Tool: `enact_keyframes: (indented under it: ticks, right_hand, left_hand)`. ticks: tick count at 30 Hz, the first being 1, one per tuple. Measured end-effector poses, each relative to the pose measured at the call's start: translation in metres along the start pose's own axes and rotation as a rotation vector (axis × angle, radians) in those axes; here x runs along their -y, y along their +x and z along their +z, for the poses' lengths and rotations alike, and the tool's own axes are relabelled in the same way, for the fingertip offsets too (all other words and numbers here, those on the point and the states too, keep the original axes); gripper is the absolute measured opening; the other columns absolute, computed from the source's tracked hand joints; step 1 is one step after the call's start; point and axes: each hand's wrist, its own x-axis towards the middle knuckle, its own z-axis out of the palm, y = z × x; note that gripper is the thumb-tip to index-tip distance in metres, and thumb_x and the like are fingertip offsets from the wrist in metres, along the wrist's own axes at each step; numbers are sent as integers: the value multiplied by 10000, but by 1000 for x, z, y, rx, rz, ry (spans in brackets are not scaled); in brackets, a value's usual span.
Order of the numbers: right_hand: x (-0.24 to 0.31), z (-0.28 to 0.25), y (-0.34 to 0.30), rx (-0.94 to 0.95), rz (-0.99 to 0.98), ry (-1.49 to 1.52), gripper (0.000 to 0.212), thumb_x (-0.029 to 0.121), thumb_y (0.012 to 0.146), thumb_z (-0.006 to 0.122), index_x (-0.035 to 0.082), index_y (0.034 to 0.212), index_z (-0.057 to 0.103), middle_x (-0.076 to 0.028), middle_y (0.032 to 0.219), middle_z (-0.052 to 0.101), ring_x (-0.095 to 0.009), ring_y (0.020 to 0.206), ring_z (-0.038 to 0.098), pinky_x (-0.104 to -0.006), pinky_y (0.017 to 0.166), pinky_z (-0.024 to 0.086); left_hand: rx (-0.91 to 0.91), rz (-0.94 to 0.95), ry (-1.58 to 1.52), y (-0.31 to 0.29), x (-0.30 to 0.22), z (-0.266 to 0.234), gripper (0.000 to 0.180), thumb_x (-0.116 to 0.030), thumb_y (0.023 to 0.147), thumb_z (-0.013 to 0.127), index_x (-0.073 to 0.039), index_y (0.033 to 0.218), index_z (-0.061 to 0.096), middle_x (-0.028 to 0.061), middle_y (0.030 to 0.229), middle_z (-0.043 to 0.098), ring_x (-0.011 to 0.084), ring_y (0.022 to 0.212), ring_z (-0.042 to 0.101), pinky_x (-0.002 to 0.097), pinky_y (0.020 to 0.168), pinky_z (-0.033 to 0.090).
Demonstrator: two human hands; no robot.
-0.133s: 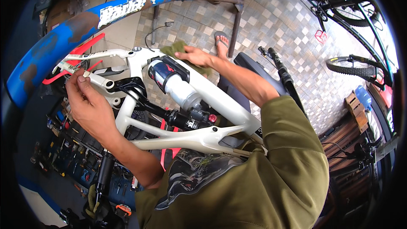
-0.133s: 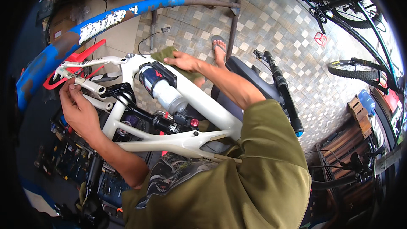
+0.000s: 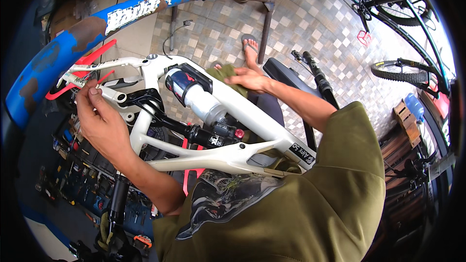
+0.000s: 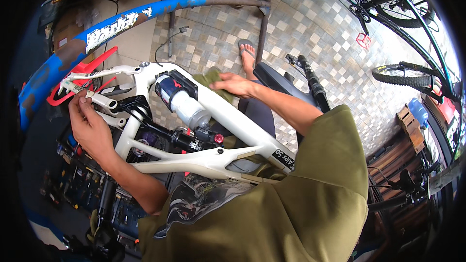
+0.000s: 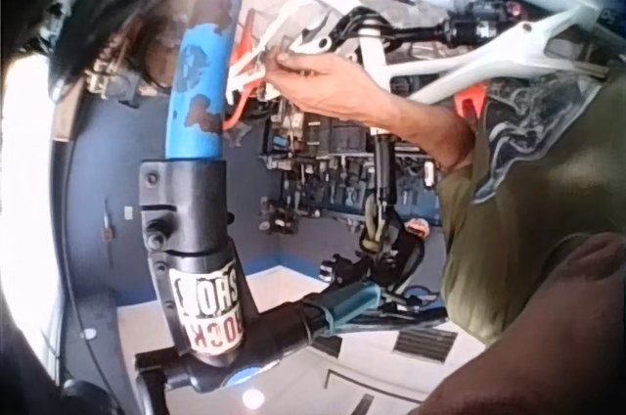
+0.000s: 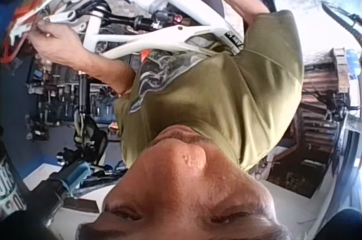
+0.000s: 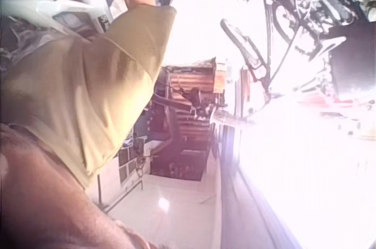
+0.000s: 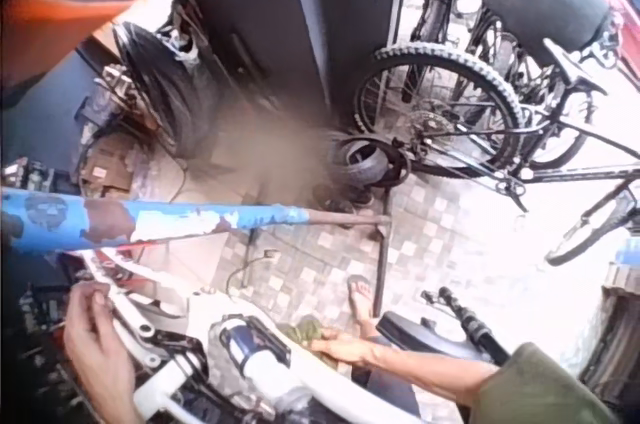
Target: The person wipes the frame, fork, handlebars, and seat post of a white bicycle using a green cloth. The person moves around the bike to reach different areas and finishes by placing the cloth on a workbench.
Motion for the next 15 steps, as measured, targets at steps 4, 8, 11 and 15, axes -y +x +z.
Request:
enact_keyframes:
  ticks: [4,8,11,15]
  right_hand:
    - [-12,-13,-35,129,88,409,492,377,947,681,42,1302,619,-91,1211,682,-165,1014,678,-328,906,543]
    - [13,4,8,26,80,346,521,454,969,631,45,1291,633,-113,1267,659,-188,1085,656,-331,953,516]
    - [48,24,42,-8,-63,-145,559,536,1002,533,70,1292,643,-150,1299,625,-230,1204,579,-372,1067,430]
    - [43,33,69,-54,-338,-428,556,547,1015,494,92,1293,652,-144,1306,609,-253,1237,529,-379,1097,376]
  left_hand:
    - [43,-43,-44,-6,-5,-2,257,-219,1042,536,-21,1129,676,175,1003,713,291,844,680,391,740,522]
    - [89,-78,-44,-6,-6,-1,268,-241,1043,541,-25,1126,676,178,982,710,286,813,668,389,724,517]
    - [129,-105,11,-6,-7,-1,281,-253,1046,534,-23,1120,676,178,958,708,285,796,664,390,718,515]
    - [150,-95,-5,-5,-7,-3,282,-253,1046,529,-26,1117,681,179,954,709,310,794,661,398,724,513]
